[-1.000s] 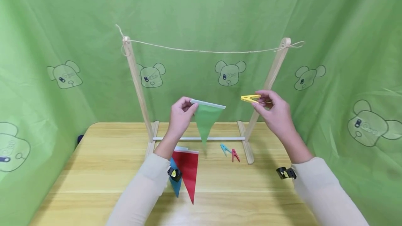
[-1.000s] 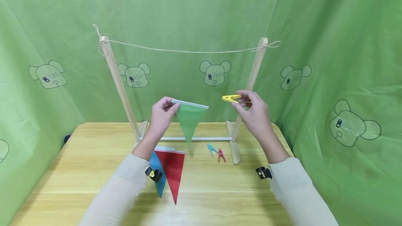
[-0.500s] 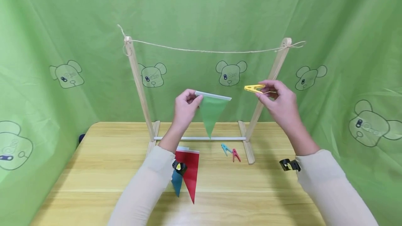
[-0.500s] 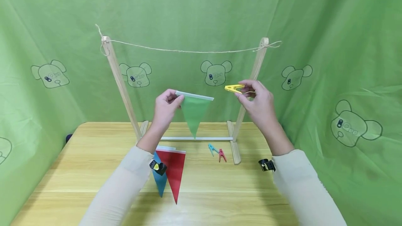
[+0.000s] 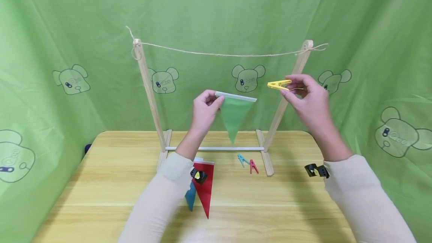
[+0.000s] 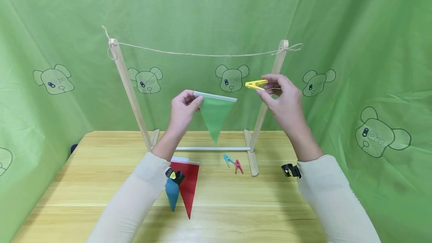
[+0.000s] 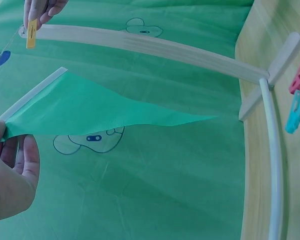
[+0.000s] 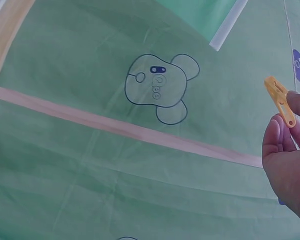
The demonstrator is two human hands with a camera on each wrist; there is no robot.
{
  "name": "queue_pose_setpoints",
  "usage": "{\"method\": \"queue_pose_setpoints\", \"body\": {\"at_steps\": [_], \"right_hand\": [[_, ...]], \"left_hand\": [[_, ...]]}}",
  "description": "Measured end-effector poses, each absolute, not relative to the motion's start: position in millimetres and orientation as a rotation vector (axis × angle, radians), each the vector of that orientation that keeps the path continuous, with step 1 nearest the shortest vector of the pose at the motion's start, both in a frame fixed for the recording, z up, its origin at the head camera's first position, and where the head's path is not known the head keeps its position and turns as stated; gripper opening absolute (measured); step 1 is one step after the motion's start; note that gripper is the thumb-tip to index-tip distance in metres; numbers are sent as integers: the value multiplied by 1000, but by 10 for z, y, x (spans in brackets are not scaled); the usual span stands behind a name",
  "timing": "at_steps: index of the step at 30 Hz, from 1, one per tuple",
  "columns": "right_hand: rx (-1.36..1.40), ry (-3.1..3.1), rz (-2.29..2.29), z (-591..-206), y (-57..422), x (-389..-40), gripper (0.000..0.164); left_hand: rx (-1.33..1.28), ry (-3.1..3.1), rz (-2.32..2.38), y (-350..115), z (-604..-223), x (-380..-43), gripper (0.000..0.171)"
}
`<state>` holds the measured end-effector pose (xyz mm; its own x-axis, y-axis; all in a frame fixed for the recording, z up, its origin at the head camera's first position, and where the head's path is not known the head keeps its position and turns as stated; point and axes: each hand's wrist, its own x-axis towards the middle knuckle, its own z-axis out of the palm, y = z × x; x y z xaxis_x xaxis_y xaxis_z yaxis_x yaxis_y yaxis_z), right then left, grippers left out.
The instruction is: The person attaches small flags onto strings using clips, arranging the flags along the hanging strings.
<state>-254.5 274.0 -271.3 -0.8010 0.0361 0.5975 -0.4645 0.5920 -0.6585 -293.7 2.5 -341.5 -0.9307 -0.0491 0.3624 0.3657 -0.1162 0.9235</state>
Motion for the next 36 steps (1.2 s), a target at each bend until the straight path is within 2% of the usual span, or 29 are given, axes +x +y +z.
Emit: {"method": "queue_pose_setpoints", "body": {"at_steps": [36], "right_hand": [[368,-2013,1311,-2005,2892,-2587,31]], "left_hand": [[-384,-1732,-2274,469,-2977,-3038,14]]}}
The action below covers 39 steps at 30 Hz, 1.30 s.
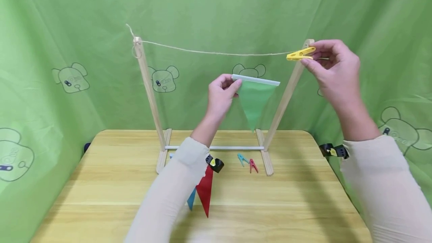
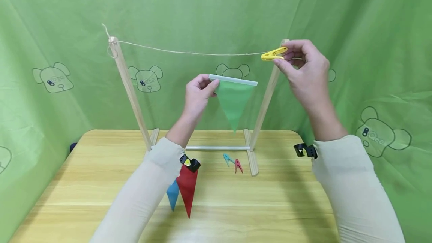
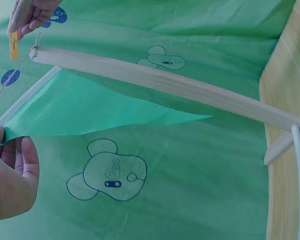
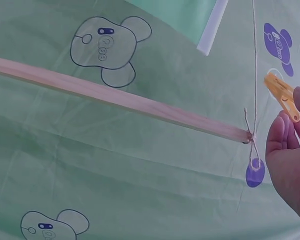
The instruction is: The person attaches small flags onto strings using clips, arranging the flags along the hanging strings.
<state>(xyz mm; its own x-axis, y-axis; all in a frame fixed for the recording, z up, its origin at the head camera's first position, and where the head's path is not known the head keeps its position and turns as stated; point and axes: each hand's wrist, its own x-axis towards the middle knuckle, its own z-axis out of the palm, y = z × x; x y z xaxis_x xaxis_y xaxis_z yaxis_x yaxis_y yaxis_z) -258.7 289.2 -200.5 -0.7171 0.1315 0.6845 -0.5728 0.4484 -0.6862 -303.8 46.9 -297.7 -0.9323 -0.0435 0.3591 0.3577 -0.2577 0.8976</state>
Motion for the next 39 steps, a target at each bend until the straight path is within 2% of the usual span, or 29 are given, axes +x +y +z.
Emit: {"method": "queue_pose_setpoints", "body": {"at_steps": [20,39], "right_hand": [[426,-2134,1235,-1596,2969,-2687,27],[384,-2369,970,-1404,2955,-2749,27]], "left_hand": [[-390,-1662,-2319,671,-2761,-3134,16],[-388,-1572,-2363,874,-2671,-3177,13]]}}
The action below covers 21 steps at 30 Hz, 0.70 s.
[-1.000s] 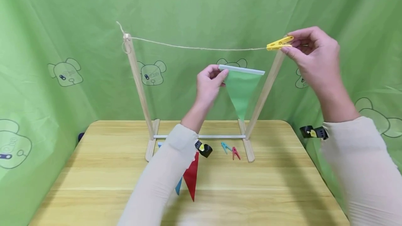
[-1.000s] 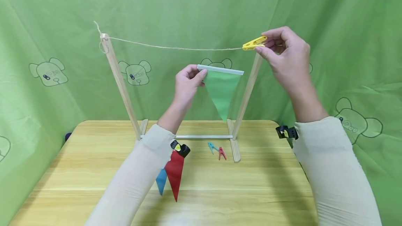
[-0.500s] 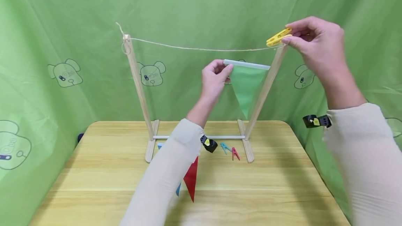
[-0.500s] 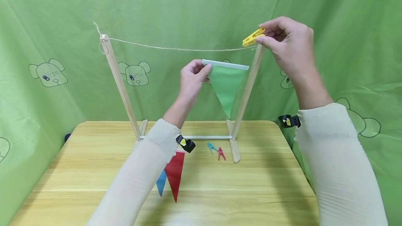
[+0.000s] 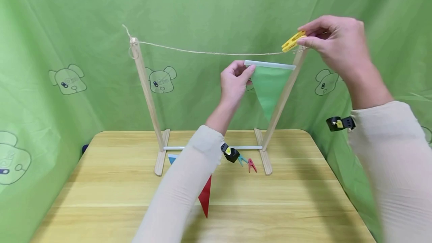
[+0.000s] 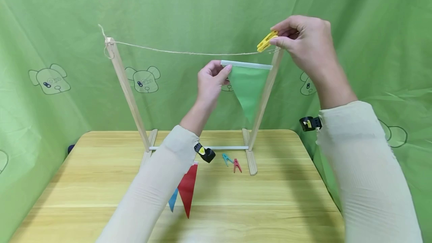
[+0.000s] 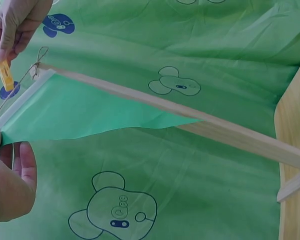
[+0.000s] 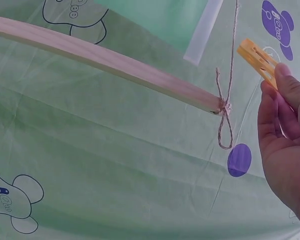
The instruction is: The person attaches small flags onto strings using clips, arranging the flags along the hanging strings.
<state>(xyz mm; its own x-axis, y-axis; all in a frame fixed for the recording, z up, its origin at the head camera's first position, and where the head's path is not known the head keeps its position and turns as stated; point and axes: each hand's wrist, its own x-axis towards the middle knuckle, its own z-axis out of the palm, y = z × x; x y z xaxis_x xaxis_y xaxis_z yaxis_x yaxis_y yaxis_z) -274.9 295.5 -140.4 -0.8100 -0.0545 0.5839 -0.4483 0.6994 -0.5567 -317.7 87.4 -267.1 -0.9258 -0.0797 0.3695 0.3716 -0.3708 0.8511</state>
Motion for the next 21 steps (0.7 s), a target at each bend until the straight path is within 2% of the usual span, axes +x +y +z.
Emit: {"method": "queue_pose_setpoints", "body": {"at_steps": [21], "right_hand": [[387,-2490,797,-1441,2914,-2791,30]], "left_hand": [[-335,-1507,-2406,966,-2627,-3169,13]]}}
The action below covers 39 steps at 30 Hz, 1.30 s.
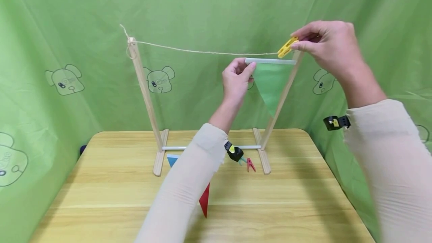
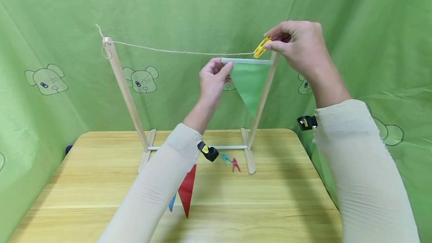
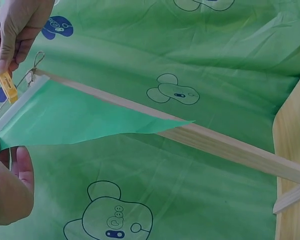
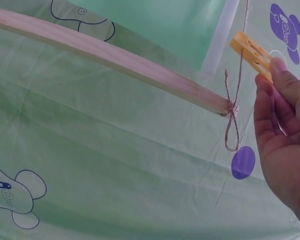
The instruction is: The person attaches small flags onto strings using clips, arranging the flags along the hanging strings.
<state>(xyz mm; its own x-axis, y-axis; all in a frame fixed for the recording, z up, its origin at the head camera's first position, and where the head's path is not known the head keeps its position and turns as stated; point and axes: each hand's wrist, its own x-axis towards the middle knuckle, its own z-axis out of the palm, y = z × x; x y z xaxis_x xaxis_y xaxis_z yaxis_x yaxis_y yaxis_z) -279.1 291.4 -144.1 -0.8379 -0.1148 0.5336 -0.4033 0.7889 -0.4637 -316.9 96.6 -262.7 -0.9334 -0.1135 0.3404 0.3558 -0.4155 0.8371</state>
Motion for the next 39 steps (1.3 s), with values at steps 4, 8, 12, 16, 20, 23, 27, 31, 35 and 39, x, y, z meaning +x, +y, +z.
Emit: {"method": "queue_pose_setpoints", "body": {"at_steps": [4,8,12,16,20,23,27,31,35,39], "right_hand": [[397,-2504,771,-1447,2908,-2792,28],[417,-2496,749,-1456,2903,-2793,26],[432,-2487,716,-1456,2910,-2795,25],[445,-2488,682,-1456,2915,-2795,24],[451,-2486,669,-1456,2916,-2789,23],[450,-2494,672,-1453,2909,-2789,24],[450,-2506,665,-1455,2897,-2798,24],[449,-2514,657,-1469,2884,-2806,25],[453,-2524,645,-1474,2874,-2815,25],[458,-2525,623,-1480,2863,-2824,26]], "left_hand": [[-339,-1493,-2414,991,-2621,-3172,13],[-329,-1485,-2413,1009,-2612,-3177,13],[-316,-1473,-2417,1035,-2602,-3184,11],[-318,-1445,-2435,1060,-2586,-3181,11],[-331,-1427,-2448,1082,-2565,-3169,12],[-330,-1431,-2445,1094,-2550,-3162,11],[-324,-1436,-2429,1103,-2540,-3166,9],[-328,-1434,-2423,1101,-2547,-3175,9],[-331,-1419,-2422,1099,-2536,-3174,10],[-328,-1409,-2418,1096,-2520,-3173,11]]}}
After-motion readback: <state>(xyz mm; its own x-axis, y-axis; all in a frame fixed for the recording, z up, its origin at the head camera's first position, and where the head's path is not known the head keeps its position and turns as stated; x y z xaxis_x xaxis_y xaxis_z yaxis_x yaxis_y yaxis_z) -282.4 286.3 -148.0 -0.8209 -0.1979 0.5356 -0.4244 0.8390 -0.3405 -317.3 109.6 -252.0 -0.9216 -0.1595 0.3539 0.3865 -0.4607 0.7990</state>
